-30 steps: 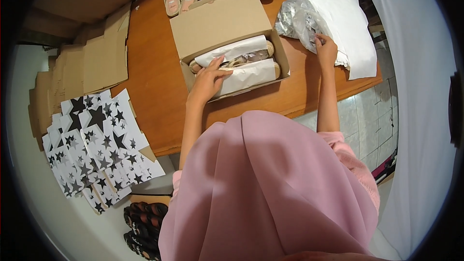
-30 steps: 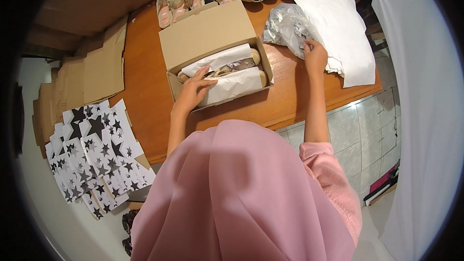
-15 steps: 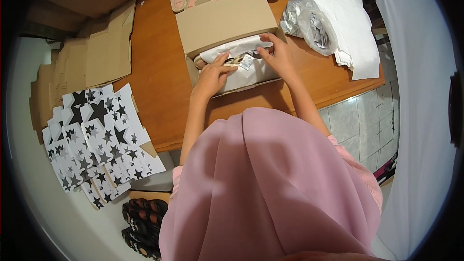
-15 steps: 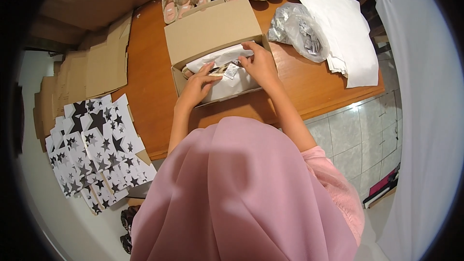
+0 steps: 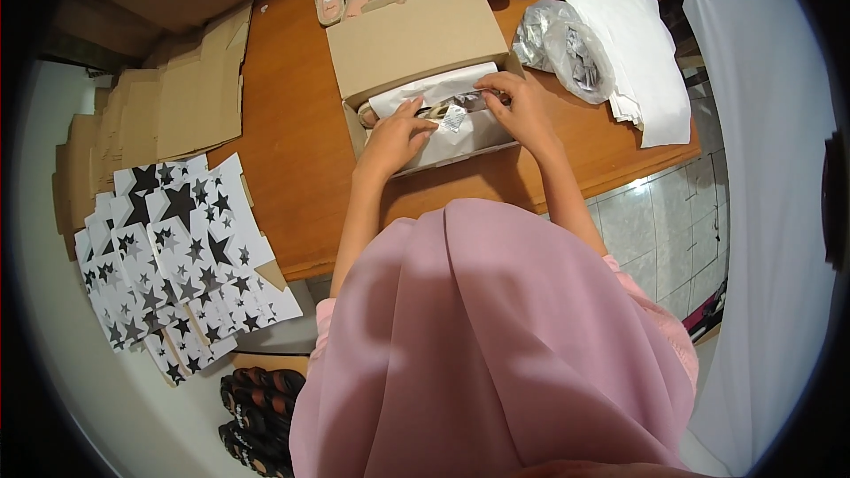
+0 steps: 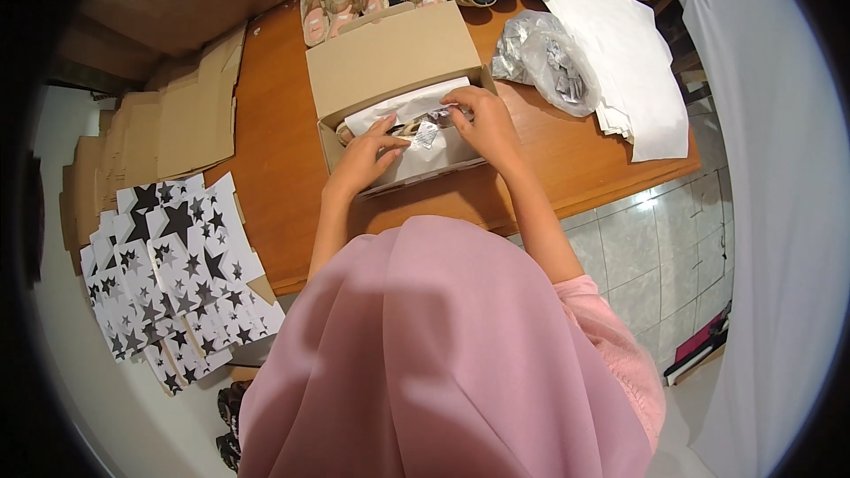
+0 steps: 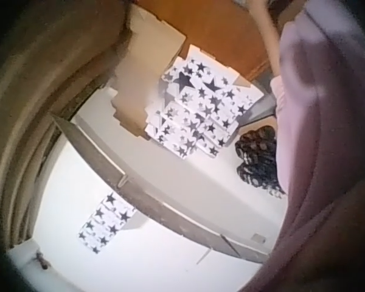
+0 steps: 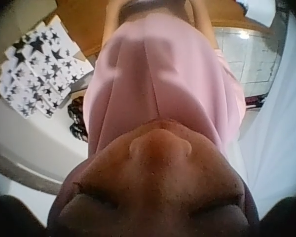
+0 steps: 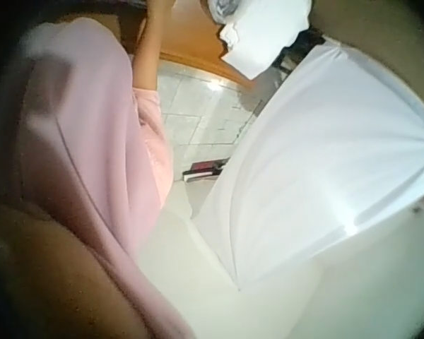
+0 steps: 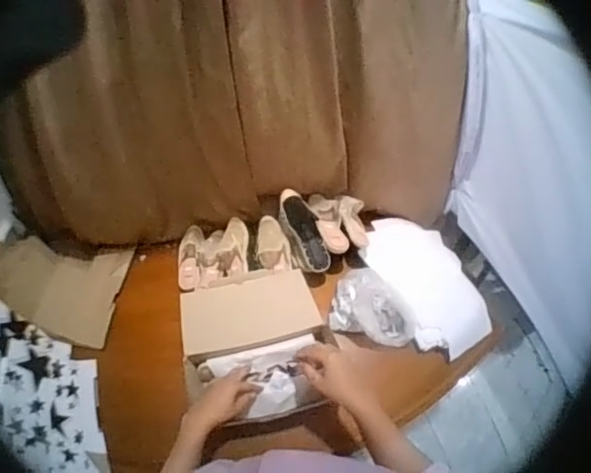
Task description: Assemble a shoe box, line it with tissue paper, and pack a pair of decorative sandals inside.
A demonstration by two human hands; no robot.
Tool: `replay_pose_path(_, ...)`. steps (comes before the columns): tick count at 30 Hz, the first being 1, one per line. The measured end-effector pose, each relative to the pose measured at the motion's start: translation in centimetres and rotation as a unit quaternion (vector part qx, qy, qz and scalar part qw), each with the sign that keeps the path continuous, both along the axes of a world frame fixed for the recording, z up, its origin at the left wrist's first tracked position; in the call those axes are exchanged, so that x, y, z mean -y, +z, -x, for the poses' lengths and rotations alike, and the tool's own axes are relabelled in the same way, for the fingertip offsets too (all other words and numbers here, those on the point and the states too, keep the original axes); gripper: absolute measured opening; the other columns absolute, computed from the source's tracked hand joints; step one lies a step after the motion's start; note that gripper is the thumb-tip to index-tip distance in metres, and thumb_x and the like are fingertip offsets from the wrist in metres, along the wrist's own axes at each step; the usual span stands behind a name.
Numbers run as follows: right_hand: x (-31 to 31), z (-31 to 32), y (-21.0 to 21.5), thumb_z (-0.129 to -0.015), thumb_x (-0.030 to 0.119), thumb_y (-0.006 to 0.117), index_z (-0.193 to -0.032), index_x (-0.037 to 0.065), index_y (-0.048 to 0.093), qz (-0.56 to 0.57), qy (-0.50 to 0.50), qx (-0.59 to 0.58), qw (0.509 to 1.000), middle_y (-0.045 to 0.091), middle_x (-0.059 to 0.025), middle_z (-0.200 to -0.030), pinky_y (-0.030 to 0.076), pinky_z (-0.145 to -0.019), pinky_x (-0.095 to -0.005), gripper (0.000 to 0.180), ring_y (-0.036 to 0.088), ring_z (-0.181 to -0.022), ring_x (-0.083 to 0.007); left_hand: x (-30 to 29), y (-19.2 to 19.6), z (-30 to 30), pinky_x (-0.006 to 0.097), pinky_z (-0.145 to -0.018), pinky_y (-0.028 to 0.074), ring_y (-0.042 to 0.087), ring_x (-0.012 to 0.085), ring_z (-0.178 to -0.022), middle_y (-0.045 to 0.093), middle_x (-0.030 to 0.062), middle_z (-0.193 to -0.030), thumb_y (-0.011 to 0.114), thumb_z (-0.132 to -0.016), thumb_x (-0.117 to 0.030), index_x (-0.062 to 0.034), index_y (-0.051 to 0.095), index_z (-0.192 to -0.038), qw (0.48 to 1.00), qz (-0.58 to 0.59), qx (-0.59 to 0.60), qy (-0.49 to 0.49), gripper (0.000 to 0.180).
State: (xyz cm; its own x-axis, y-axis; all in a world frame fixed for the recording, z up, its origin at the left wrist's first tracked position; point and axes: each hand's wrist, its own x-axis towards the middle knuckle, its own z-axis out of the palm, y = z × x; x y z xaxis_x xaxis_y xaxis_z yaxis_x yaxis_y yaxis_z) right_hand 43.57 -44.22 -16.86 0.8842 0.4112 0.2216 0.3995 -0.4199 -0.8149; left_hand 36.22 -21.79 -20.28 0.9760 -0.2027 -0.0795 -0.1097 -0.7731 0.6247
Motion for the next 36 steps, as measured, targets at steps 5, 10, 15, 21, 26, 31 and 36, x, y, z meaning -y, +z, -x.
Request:
replay_pose_path(5,0.0,-0.6,-0.8,-0.076,0.001,0.061,-0.090,0.001,0.068,0.072,0.086,0.012,0.994,0.065,-0.0096,-0.095,0.049,-0.075,-0.0318,0.015,0.062,-0.085,-0.0246,0.3,0.0,0.2,0.045,-0.102,0.035,0.038,0.0290,-0.130,0.040,0.0119,-0.141,0.061,-0.082,-0.018,-0.0162,0.069,-0.104,1.000,-0.023,0.011,0.004,0.024)
replay_pose_path(10,-0.8,-0.3,-1.4,-0.074,0.001,0.064,-0.088,0.002,0.068,0.128,0.149,0.046,0.979,0.065,-0.0106,-0.097,0.045,-0.085,-0.0355,0.015,0.059,-0.092,-0.0290,0.6,0.1,0.3,0.044,-0.101,0.036,0.039,0.0297,-0.129,0.042,0.0111,-0.140,0.061,-0.082,-0.017,-0.0160,0.070,-0.103,1.000,-0.023,0.015,0.010,0.023)
replay_pose_path(15,-1.0,-0.2,-0.6,-0.074,0.002,0.063,-0.089,0.003,0.069,0.120,0.121,0.058,0.984,0.063,-0.0117,-0.104,0.044,-0.087,-0.0367,0.016,0.057,-0.098,-0.0304,0.7,0.5,0.8,0.045,-0.101,0.036,0.041,0.0303,-0.128,0.046,0.0115,-0.136,0.060,-0.083,-0.016,-0.0137,0.070,-0.103,0.999,-0.031,0.026,0.013,0.022)
replay_pose_path(21,0.9,-0.4,-0.4,-0.077,0.006,0.062,-0.092,0.004,0.068,0.096,0.020,0.108,0.989,0.060,-0.0133,-0.113,0.042,-0.093,-0.0374,0.017,0.053,-0.108,-0.0304,0.7,1.5,1.5,0.046,-0.104,0.031,0.040,0.0307,-0.128,0.048,0.0073,-0.135,0.058,-0.085,-0.017,-0.0122,0.069,-0.103,0.998,-0.002,0.045,0.048,0.022)
replay_pose_path(26,2.3,-1.0,-1.8,-0.085,0.014,0.058,-0.121,0.006,0.055,0.080,-0.087,0.105,0.987,0.045,-0.0186,-0.135,0.034,-0.103,-0.0392,0.038,0.041,-0.125,-0.0346,0.5,2.0,3.1,0.045,-0.108,0.024,0.035,0.0330,-0.131,0.044,0.0106,-0.139,0.056,-0.089,-0.021,-0.0104,0.064,-0.113,0.949,-0.076,0.218,0.214,0.028)
replay_pose_path(31,1.9,-0.8,-3.2,-0.089,0.017,0.053,-0.136,-0.001,0.036,0.062,-0.058,0.050,0.995,0.032,-0.0260,-0.142,0.027,-0.108,-0.0392,0.053,0.031,-0.133,-0.0374,-0.3,0.3,3.6,0.040,-0.112,0.017,0.021,0.0324,-0.138,0.024,0.0212,-0.148,0.047,-0.095,-0.027,0.0031,0.028,-0.140,0.891,0.229,0.167,0.353,0.057)
replay_pose_path(36,2.3,-1.1,-4.1,-0.093,0.025,0.046,-0.138,-0.008,0.026,0.089,-0.011,0.045,0.995,0.028,-0.0284,-0.143,0.020,-0.111,-0.0383,0.060,0.024,-0.135,-0.0381,-0.6,0.2,3.8,0.040,-0.112,0.017,0.018,0.0310,-0.139,0.022,0.0213,-0.148,0.042,-0.097,-0.028,0.0053,0.022,-0.141,0.936,0.145,0.119,0.299,0.059)
